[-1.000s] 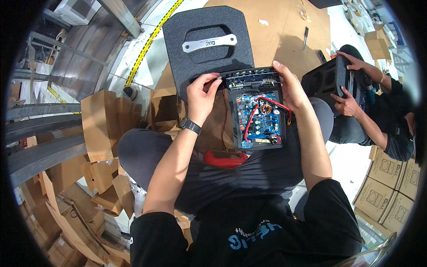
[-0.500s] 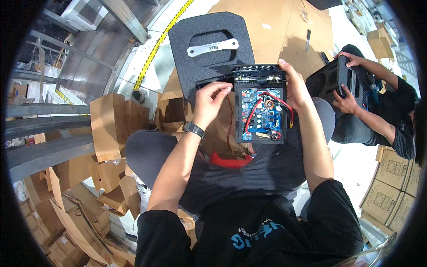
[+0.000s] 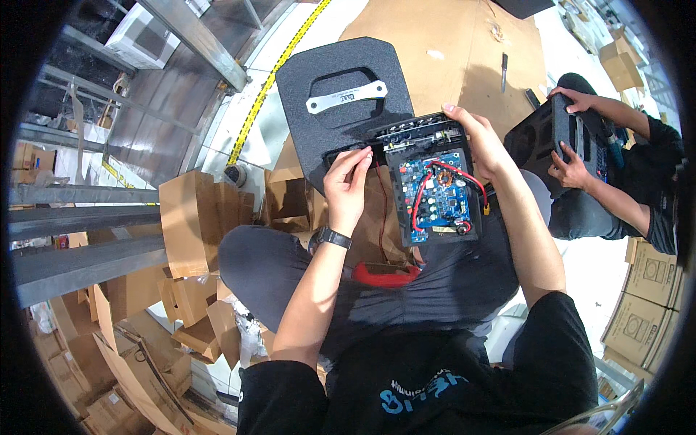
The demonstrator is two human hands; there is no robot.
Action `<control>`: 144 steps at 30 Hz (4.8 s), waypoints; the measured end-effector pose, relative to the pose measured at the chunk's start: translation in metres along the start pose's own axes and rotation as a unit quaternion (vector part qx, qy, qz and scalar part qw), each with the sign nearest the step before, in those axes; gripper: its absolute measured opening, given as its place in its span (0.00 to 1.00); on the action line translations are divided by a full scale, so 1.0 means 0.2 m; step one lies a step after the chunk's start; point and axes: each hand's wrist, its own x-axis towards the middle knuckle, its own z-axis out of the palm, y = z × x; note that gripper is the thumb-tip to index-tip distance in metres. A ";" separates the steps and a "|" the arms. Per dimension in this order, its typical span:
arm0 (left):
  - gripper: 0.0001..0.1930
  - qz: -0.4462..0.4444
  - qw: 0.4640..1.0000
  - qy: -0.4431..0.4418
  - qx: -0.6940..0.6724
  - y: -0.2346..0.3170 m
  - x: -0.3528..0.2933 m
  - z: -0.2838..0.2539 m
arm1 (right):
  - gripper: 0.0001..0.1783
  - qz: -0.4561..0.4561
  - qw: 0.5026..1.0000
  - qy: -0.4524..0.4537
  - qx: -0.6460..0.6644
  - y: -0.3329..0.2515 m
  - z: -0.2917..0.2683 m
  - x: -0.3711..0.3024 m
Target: The person sits on the floor and works on an open electronic device, inserting a small black module into a slot on the circuit board. They then use an orange-handled tool to apply a substance to a component on the board. The device remains open on their lap during the process.
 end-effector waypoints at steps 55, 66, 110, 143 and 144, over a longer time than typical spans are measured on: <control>0.05 -0.001 0.988 -0.042 0.150 -0.05 0.00 0.01 | 0.34 0.126 0.991 -0.028 -0.044 0.17 -0.06 0.11; 0.03 0.038 0.985 0.036 0.161 0.00 0.03 0.08 | 0.27 0.128 0.987 -0.093 0.041 0.12 -0.06 0.16; 0.09 -0.231 0.970 -0.057 -0.047 -0.16 0.21 0.00 | 0.41 0.011 0.980 -0.053 -0.194 0.14 -0.03 0.32; 0.18 -0.177 0.977 -0.097 0.072 -0.18 0.24 -0.06 | 0.49 -0.022 0.972 -0.073 -0.220 0.07 0.02 0.34; 0.19 -0.173 0.979 -0.091 0.061 -0.19 0.24 -0.06 | 0.48 -0.017 0.973 -0.072 -0.219 0.07 0.03 0.34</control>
